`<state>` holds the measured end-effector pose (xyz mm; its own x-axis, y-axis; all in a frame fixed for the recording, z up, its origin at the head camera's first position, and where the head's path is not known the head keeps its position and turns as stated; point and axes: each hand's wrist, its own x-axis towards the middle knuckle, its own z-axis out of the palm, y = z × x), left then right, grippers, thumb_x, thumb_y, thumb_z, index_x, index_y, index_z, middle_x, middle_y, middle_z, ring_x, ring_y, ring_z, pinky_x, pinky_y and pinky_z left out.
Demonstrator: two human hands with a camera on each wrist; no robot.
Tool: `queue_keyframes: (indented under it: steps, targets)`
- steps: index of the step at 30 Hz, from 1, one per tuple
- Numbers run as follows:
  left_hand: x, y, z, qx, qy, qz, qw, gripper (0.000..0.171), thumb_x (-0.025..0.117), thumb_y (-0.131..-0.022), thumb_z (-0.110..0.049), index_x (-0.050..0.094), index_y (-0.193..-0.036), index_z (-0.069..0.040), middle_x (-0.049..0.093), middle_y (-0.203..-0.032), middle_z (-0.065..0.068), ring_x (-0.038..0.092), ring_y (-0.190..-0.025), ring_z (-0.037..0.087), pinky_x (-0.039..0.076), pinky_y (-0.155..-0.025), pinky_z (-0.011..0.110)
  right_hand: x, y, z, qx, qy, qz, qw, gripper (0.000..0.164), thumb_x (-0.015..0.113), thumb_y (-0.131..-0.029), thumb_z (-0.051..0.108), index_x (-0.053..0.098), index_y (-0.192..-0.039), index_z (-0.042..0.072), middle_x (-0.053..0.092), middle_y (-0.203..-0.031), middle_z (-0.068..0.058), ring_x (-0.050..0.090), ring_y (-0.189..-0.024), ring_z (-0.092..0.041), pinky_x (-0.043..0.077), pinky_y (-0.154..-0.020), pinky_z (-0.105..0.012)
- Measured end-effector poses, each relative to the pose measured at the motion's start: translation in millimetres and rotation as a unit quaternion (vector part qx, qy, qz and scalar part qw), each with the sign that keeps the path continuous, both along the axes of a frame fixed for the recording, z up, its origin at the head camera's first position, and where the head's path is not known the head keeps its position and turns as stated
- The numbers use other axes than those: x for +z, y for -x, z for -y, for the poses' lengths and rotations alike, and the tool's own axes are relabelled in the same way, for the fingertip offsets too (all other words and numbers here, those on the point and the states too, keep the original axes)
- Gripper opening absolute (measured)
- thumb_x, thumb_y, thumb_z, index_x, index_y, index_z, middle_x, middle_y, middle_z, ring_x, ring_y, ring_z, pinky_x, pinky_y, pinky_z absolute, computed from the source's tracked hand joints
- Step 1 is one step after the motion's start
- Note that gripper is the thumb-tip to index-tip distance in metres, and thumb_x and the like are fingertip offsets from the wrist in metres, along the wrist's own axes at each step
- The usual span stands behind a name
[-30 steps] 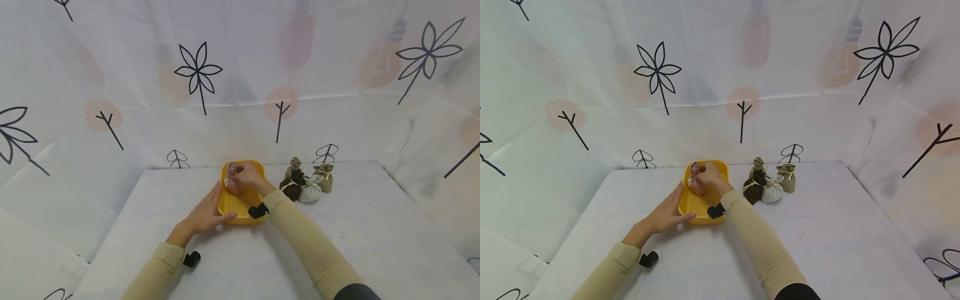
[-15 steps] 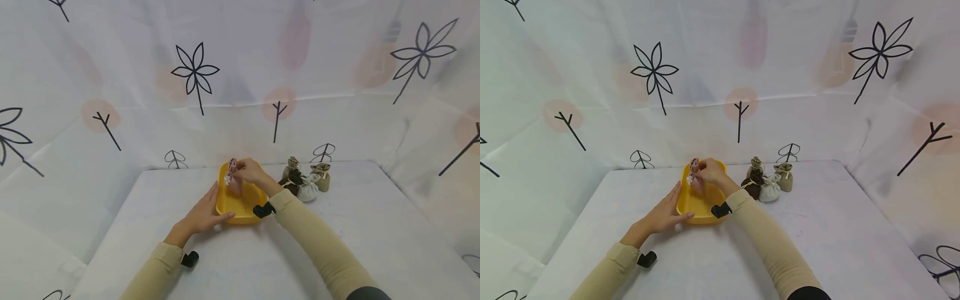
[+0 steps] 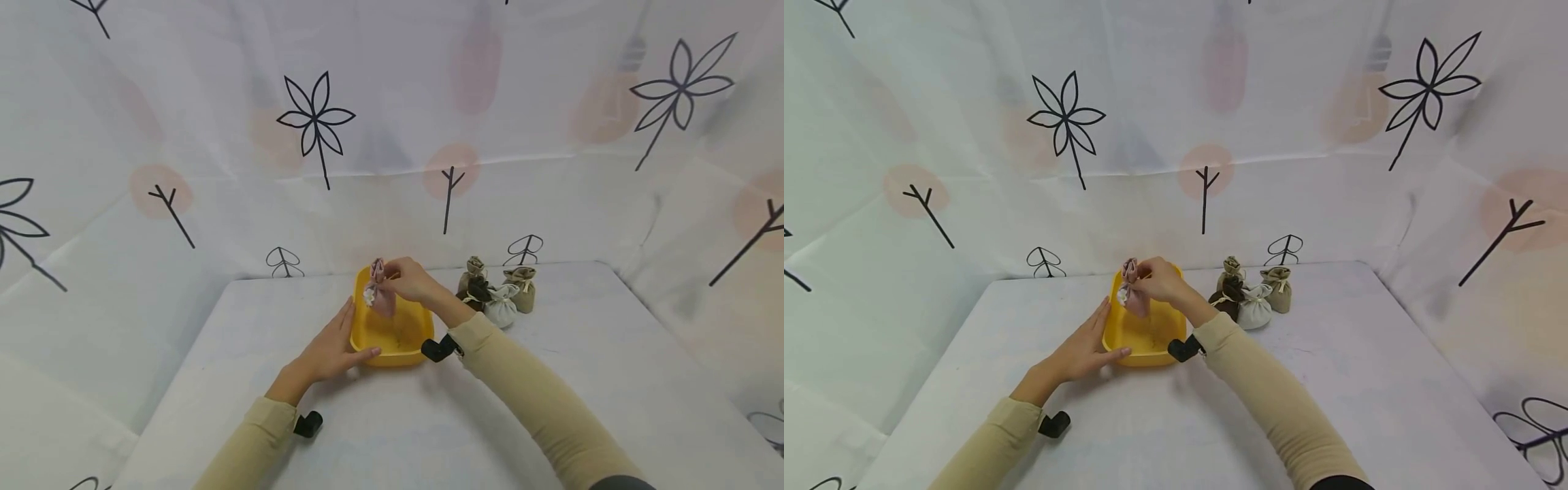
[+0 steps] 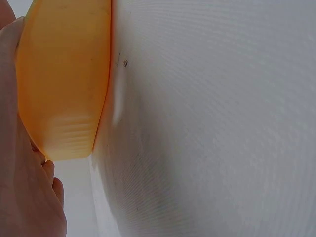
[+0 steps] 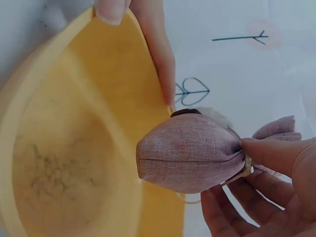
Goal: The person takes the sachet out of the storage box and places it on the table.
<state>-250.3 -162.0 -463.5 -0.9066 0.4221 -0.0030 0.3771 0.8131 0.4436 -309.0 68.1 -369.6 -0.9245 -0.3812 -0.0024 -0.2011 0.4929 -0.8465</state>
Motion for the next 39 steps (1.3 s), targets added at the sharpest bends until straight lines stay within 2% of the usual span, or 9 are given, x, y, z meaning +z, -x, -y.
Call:
queue_keyframes:
  steps: [12,17,21,26,31,35,39]
  targets:
    - [-0.9,1.3,1,-0.001,0.006,0.000,1.0000,0.122,0.045,-0.084,-0.089,-0.003,-0.165,-0.010,-0.005,-0.172,0.003,0.011,-0.157,0.025,0.017,-0.126,0.044,13.3,-20.2,-21,0.036,0.005,-0.012,0.999,0.034,0.066,-0.101,0.018,0.067,-0.133,0.007,0.068,-0.126,-0.012,0.061,-0.118,-0.029,0.050,-0.105,-0.048]
    - [-1.5,1.8,2,-0.001,0.005,-0.001,1.0000,0.123,0.044,-0.084,-0.089,-0.004,-0.165,-0.011,-0.006,-0.172,0.003,0.011,-0.157,0.025,0.018,-0.126,0.044,16.9,-29.3,-34,0.051,0.001,-0.031,0.998,0.031,0.066,-0.100,0.017,0.068,-0.129,0.006,0.069,-0.124,-0.011,0.062,-0.119,-0.029,0.051,-0.104,-0.049]
    - [-2.0,1.9,1,0.000,0.007,0.000,1.0000,0.123,0.045,-0.084,-0.089,-0.005,-0.165,-0.012,-0.006,-0.172,0.002,0.010,-0.158,0.025,0.017,-0.126,0.044,17.8,-38.7,-47,0.055,-0.013,-0.047,0.997,0.024,0.066,-0.099,0.015,0.070,-0.120,0.006,0.070,-0.120,-0.009,0.062,-0.117,-0.027,0.052,-0.100,-0.047]
    - [-2.7,1.1,0,0.005,0.006,0.003,1.0000,0.123,0.045,-0.083,-0.090,-0.006,-0.165,-0.013,-0.005,-0.172,0.002,0.011,-0.157,0.024,0.018,-0.126,0.044,17.7,-51.3,-70,0.060,-0.014,-0.055,0.997,0.018,0.067,-0.099,0.016,0.071,-0.115,0.008,0.071,-0.115,-0.006,0.064,-0.113,-0.024,0.053,-0.096,-0.045]
    - [-3.6,0.3,-1,0.010,0.006,0.006,0.9999,0.124,0.045,-0.082,-0.091,-0.006,-0.165,-0.014,-0.006,-0.172,0.000,0.011,-0.158,0.024,0.018,-0.126,0.045,17.7,-63.6,-99,0.062,-0.026,-0.062,0.996,0.015,0.067,-0.098,0.014,0.071,-0.111,0.006,0.072,-0.110,-0.008,0.065,-0.103,-0.023,0.055,-0.088,-0.037]
    - [-3.3,-0.3,-2,0.010,-0.001,0.003,0.9999,0.124,0.046,-0.082,-0.090,-0.004,-0.165,-0.013,-0.005,-0.172,0.001,0.010,-0.158,0.023,0.018,-0.126,0.045,14.4,-71.1,-126,0.053,-0.037,-0.047,0.997,0.021,0.066,-0.099,0.013,0.069,-0.117,0.003,0.071,-0.109,-0.009,0.064,-0.099,-0.022,0.055,-0.083,-0.033]
    - [-2.8,-0.8,-2,0.011,-0.005,0.002,0.9999,0.123,0.048,-0.083,-0.089,-0.005,-0.165,-0.013,-0.005,-0.172,0.000,0.010,-0.158,0.023,0.019,-0.126,0.045,10.1,-78.3,-153,0.039,-0.046,-0.031,0.998,0.028,0.064,-0.099,0.014,0.067,-0.124,0.002,0.070,-0.117,-0.010,0.064,-0.104,-0.023,0.055,-0.086,-0.034]
